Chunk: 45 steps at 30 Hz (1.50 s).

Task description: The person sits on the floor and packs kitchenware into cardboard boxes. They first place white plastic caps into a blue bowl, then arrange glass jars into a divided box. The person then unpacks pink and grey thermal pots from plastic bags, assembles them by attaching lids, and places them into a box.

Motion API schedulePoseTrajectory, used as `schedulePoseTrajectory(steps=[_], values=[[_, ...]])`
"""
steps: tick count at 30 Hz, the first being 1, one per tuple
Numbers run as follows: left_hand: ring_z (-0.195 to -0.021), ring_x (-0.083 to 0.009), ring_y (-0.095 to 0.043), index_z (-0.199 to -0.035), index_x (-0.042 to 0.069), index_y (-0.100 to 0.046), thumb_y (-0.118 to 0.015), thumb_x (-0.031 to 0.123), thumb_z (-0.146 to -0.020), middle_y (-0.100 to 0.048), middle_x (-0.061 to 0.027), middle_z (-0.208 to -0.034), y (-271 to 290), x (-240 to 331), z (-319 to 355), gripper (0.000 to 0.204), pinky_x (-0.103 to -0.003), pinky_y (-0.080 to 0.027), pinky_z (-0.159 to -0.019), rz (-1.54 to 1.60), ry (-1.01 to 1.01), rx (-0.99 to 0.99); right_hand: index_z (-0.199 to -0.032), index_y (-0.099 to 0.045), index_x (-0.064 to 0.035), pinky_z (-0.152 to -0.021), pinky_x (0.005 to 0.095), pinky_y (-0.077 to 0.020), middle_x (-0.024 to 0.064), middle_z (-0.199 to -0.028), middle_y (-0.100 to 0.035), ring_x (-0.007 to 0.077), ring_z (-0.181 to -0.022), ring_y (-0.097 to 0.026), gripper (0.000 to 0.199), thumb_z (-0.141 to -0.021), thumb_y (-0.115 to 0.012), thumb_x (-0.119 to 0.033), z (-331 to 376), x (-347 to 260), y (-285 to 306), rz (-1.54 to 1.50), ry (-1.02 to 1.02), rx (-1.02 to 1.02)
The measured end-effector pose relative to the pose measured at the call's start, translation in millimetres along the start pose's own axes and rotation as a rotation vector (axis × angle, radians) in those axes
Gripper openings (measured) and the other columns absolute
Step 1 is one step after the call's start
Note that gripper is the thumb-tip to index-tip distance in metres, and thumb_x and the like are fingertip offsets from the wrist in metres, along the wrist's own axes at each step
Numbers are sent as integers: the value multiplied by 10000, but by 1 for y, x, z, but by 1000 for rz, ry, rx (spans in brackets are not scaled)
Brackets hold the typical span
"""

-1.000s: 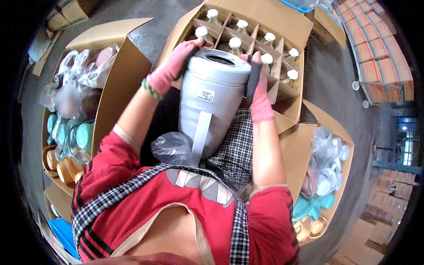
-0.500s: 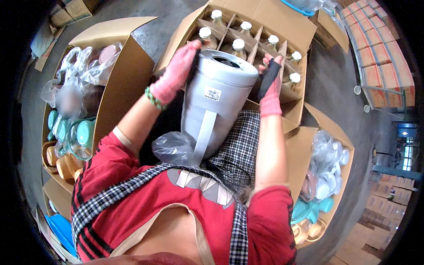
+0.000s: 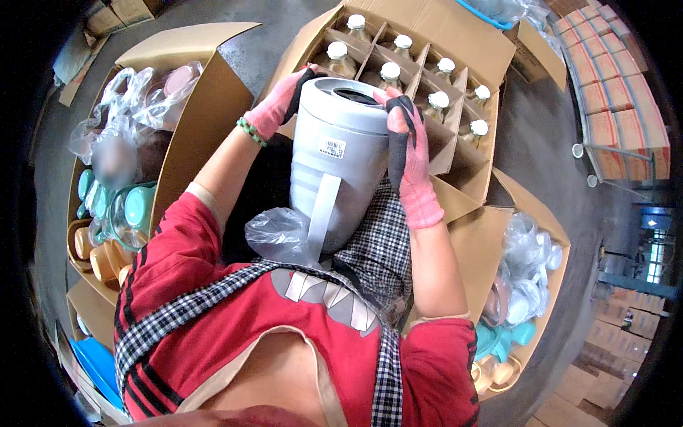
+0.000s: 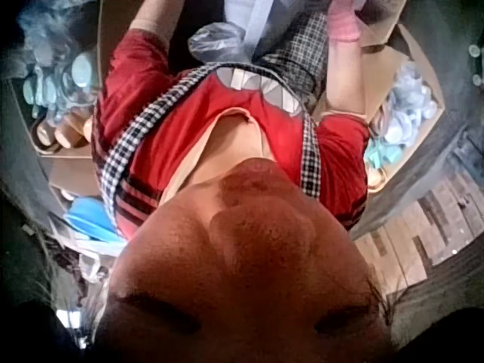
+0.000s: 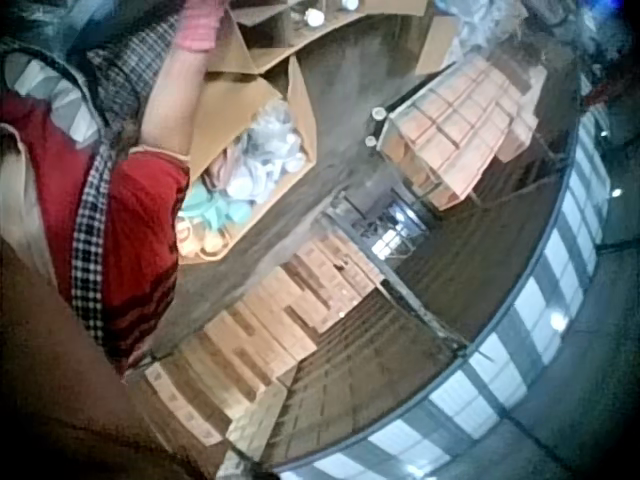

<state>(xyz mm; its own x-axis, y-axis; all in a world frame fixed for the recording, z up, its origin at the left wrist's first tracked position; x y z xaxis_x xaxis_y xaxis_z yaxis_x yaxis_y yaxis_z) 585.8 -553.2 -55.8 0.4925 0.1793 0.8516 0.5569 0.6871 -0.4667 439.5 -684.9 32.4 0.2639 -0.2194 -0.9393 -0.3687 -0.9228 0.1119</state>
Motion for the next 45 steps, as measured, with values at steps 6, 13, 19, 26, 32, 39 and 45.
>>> schedulePoseTrajectory(steps=[6, 13, 19, 26, 32, 39, 45], values=[[-927, -201, -539, -1042, -1, -513, -436, 428, -833, -578, -131, -976, -54, 24, 39, 483, -297, -398, -841, -520, -395, 195, -1092, -477, 15, -775, 293, -409, 66, -952, -556, 155, -904, -484, 557, -863, -350, -476, -21, 77, 45, -636, -468, -79], [-1004, -223, -498, -1109, 28, -503, -414, 342, -859, -574, -156, -964, -60, 18, 43, 412, -317, -341, -906, -714, -634, 81, -1136, -454, -21, -765, 327, -436, 95, -870, -534, 142, -841, -485, 576, -854, -337, -510, -24, 67, 70, -449, -480, 313], [-869, -144, -546, -1081, -28, -513, -459, 324, -848, -568, -97, -1001, -15, 20, 31, 426, -253, -438, -767, -189, -209, -161, -1040, -533, 35, -876, 313, -370, 110, -1034, -540, 193, -973, -496, 533, -860, -390, -445, 12, 2, 9, 64, -55, -8], [-884, -248, -546, -1078, 19, -529, -447, 282, -846, -576, -167, -931, -77, 34, 90, 360, -301, -393, -835, -700, -656, 163, -987, -515, 18, -707, 270, -438, 55, -821, -556, 159, -763, -522, 583, -834, -383, -529, -9, 35, 17, -950, -490, -165], [-774, -241, -578, -999, -5, -547, -422, 239, -857, -601, -139, -847, 2, 15, 39, 309, -342, -444, -702, -447, -457, 282, -1058, -511, -30, -857, 264, -356, 44, -975, -552, 133, -928, -468, 442, -849, -460, -415, 11, 25, 20, -85, -280, -14], [-1039, -300, -483, -1084, 2, -516, -483, 193, -780, -541, -201, -1038, -56, 42, 102, 360, -340, -369, -887, -718, -712, 77, -1141, -449, 49, -890, 284, -345, 128, -1067, -551, 179, -964, -499, 509, -833, -488, -355, 11, 7, 5, -266, -387, -12], [-986, -408, -455, -941, -9, -488, -427, 199, -818, -459, -249, -1068, -89, 36, 115, 249, -396, -390, -846, -1135, -865, 56, -1123, -466, 29, -876, 302, -378, 124, -1061, -543, 173, -980, -500, 467, -867, -422, -359, 2, 36, 51, -685, -456, -202]])
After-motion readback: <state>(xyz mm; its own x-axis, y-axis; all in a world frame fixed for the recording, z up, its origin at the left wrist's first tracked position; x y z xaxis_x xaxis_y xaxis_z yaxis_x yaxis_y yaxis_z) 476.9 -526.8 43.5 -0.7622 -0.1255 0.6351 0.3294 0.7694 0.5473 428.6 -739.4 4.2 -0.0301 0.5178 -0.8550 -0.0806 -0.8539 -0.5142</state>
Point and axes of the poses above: each hand's wrist, its own z-axis away from the middle knuckle, its own y-axis out of the back of the hand, x = y × z, the point moved 5 cm from there along -z, towards the middle knuckle
